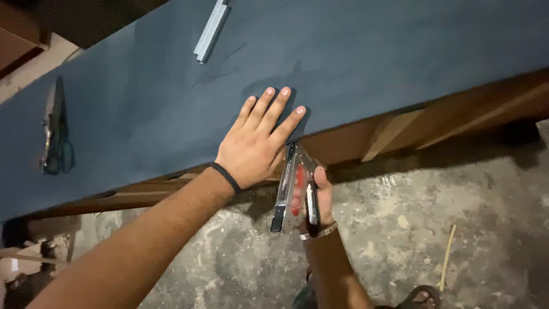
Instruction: The person staples blue fabric onto a wooden frame using a staple gun, then trims excess fabric with shears. The person repeats this process along the edges of the frame, smoothing and securing the fabric as they work.
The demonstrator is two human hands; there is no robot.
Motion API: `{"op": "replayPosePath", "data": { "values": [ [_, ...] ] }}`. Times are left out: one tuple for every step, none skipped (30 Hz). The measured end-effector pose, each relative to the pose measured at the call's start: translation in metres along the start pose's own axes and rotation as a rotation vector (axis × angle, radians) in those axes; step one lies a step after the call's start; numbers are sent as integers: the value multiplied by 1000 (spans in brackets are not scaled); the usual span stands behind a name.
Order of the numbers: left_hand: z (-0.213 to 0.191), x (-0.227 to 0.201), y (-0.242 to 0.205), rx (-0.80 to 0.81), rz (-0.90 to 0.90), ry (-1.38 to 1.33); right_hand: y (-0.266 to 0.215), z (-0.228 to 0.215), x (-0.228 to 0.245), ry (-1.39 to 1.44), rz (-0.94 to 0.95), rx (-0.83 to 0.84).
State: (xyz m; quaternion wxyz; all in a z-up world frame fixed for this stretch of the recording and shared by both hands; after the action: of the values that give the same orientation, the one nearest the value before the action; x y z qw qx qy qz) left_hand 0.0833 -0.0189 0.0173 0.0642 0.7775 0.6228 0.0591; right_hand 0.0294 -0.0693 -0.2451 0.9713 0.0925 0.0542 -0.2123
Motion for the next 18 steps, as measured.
{"op": "replayPosePath", "data": {
  "values": [
    [0, 0, 0, 4, 6, 2, 1, 3, -5, 54, 26, 6],
    [-1, 0, 1, 4, 6, 1, 2, 8, -9, 106, 53, 9],
    [-1, 0, 1, 3, 6, -1, 5, 14, -10, 107, 48, 13],
    [-1, -1, 2, 4, 6, -4, 6, 21, -11, 109, 43, 15],
    [-2, -2, 2, 9, 1, -15, 9, 29, -12, 110, 38, 17],
    [-2, -2, 3, 11, 0, -26, 12, 41, -15, 140, 62, 72],
    [-2, -2, 3, 13, -2, -37, 15, 52, -19, 169, 86, 127],
    [-3, -2, 2, 5, -7, -51, 17, 62, -21, 199, 112, 184],
    [-4, -2, 2, -2, -13, -64, 21, 57, -22, 121, 116, 84],
    [-4, -2, 1, -9, -16, -78, 23, 51, -21, 42, 116, -15],
    [-3, -2, 2, -6, -20, -65, 25, 43, -19, -36, 116, -113],
    [-2, -1, 1, 2, -28, -49, 26, 57, -24, 25, 184, 29],
    [-2, 1, 0, 11, -36, -33, 26, 70, -28, 86, 249, 172],
    [-1, 1, 0, 13, -42, -40, 22, 83, -29, 146, 313, 314],
    [0, 1, 0, 16, -48, -47, 25, 81, -28, 170, 323, 280],
    [0, 1, 1, 18, -54, -56, 26, 80, -27, 193, 333, 245],
    [0, 1, 0, 23, -55, -64, 26, 79, -28, 215, 343, 211],
    [-1, 2, 0, 26, -51, -75, 28, 77, -28, 196, 325, 137]
  ]
}}
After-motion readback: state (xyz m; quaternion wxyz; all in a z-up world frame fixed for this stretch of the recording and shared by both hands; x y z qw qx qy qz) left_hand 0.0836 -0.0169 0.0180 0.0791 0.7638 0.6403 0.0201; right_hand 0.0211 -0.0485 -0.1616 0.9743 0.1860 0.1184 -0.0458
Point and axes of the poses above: each hand's wrist, its own y-axis towards the middle knuckle, its own z-axis out of the palm, x = y × z, the point moved 9 cm from there along y, towards the middle knuckle, and after that the axes turned 6 degrees about -y, right-handed, at the moved point
